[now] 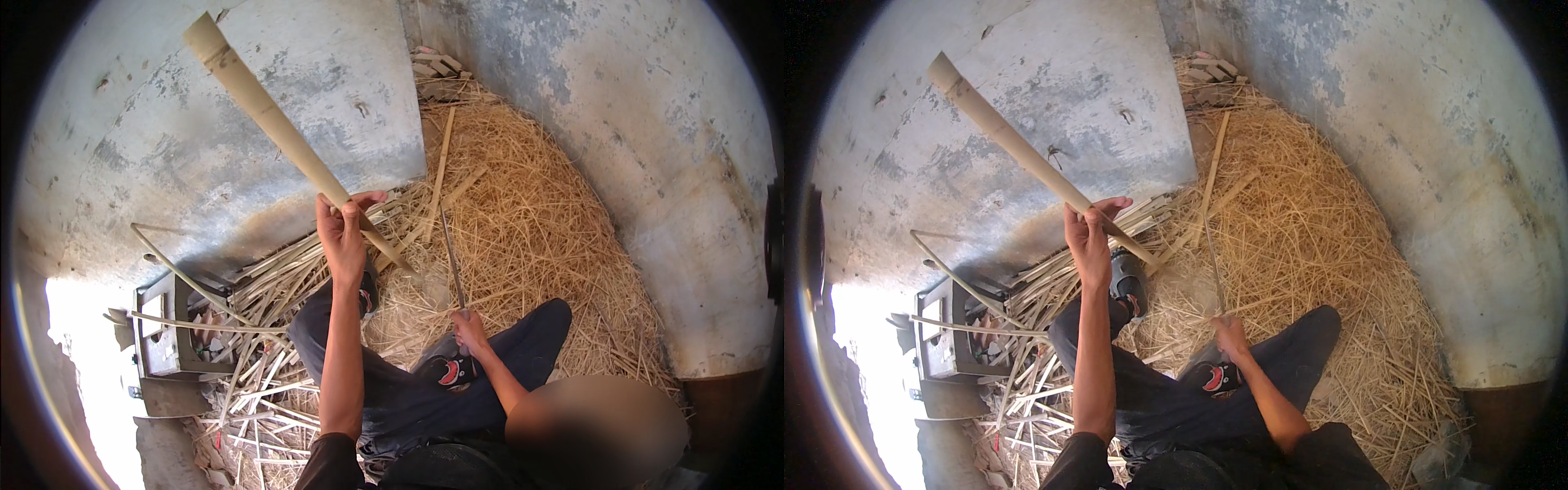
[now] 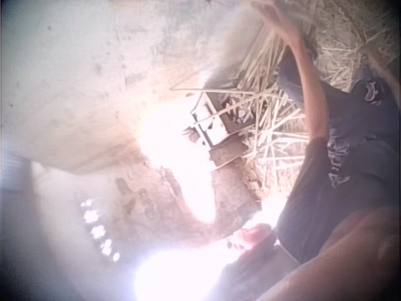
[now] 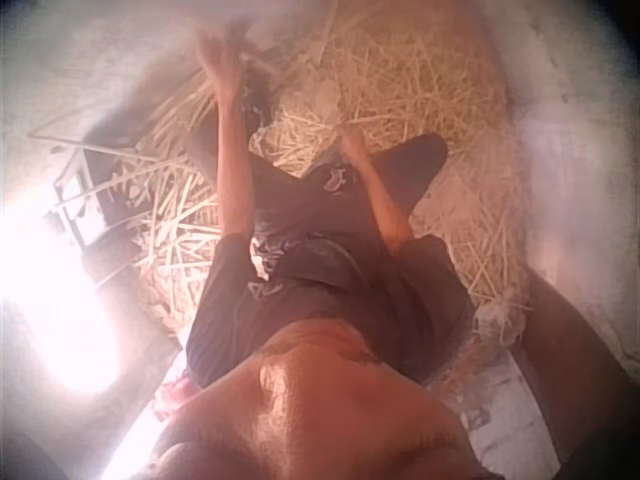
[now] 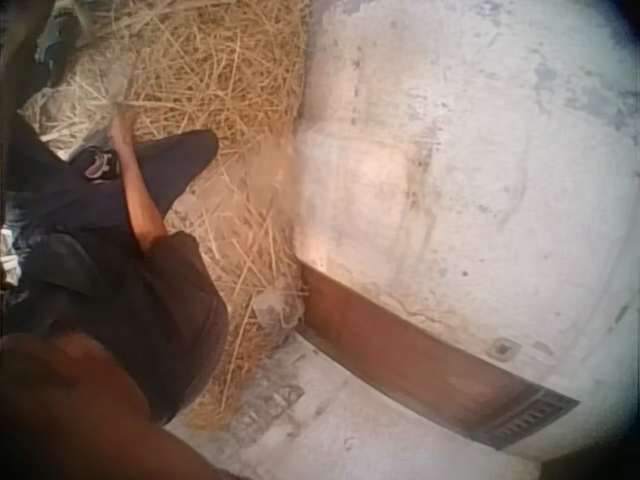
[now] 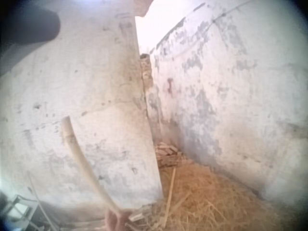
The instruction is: The person sits on a straw-covered floor and uses a large knife to split long bamboo poles into thin strips. They hold the bamboo vertically and strike it with the knife to separate the sections, repeating the process on multiple poles.
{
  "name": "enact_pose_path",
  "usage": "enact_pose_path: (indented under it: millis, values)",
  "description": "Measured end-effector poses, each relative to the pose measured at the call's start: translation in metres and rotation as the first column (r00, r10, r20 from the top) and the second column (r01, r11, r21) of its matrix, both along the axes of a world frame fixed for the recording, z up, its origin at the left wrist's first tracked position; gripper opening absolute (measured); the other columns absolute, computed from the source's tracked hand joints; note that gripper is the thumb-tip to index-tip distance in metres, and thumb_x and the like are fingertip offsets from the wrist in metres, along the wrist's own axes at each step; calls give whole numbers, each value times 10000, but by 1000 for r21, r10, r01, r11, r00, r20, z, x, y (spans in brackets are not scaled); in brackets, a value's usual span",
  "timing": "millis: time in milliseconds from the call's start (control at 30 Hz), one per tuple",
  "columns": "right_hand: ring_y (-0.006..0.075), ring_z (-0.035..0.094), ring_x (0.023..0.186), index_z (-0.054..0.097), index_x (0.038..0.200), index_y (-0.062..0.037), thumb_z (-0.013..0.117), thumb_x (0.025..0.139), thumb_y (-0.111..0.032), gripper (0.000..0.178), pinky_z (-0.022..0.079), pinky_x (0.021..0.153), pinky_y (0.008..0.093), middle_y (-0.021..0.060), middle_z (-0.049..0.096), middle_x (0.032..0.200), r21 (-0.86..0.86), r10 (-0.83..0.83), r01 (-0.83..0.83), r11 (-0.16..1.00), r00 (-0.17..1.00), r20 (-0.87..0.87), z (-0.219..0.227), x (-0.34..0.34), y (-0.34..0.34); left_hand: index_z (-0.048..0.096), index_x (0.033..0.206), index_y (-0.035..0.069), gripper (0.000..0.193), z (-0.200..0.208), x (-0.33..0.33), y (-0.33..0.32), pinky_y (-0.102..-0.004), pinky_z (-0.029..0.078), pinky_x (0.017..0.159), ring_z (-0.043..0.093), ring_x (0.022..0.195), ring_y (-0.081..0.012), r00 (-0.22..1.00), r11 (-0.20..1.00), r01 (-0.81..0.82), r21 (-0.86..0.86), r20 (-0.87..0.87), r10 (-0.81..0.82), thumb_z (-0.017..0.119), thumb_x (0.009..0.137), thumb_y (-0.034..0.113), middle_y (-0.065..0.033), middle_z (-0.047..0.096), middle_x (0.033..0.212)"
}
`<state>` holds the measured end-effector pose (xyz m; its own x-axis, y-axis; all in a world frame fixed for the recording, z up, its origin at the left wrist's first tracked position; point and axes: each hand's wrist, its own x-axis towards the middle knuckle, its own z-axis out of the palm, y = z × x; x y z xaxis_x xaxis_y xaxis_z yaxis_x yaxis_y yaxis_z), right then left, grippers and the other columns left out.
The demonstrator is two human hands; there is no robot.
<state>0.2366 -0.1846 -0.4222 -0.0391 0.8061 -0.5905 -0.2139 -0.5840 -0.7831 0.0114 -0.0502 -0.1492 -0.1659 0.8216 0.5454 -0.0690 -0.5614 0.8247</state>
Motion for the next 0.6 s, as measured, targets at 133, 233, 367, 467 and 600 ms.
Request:
enact_pose_path:
  millis: [133,233,367,467,600]
  values:
    - [92,355,387,560,876,-69,669,947,-265,235,313,374,278,-17,412,537,-17,26,-28,999,997,-72,14,-6,-2,375,1265,28,295,14,13,6,-395,537,980,719,1007,-270,998,994,61,-93,20,-59,477,1090,241,-208,737,1041]
    - [87,344,385,536,849,-86,667,948,-272,249,311,374,277,-24,394,530,-20,41,-44,999,993,-113,31,-8,0,363,1336,35,396,14,17,14,-381,524,974,702,1045,-242,994,977,99,-188,-29,-106,506,1080,301,-204,734,1081]
    - [83,333,377,496,812,-110,646,962,-314,294,313,373,276,-32,373,523,-21,55,-59,998,982,-180,44,-8,2,394,1441,11,505,31,19,25,-447,474,1070,621,1225,-299,978,979,123,-165,-146,-148,477,1081,356,-226,673,1228]
    - [81,324,365,477,799,-121,598,987,-398,355,313,371,269,-36,372,518,-11,83,-88,996,964,-251,59,-9,4,453,1424,-10,557,57,15,40,-454,447,1096,570,1293,-296,962,988,128,-91,-231,-146,516,1056,404,-224,639,1293]
    - [72,329,387,480,812,-123,537,1000,-527,449,300,388,269,-46,364,521,19,88,-87,996,918,-386,93,-12,9,495,1391,-24,577,104,12,55,-446,475,1067,622,1220,-304,963,979,204,-24,-174,-205,536,1039,431,-205,667,1221]
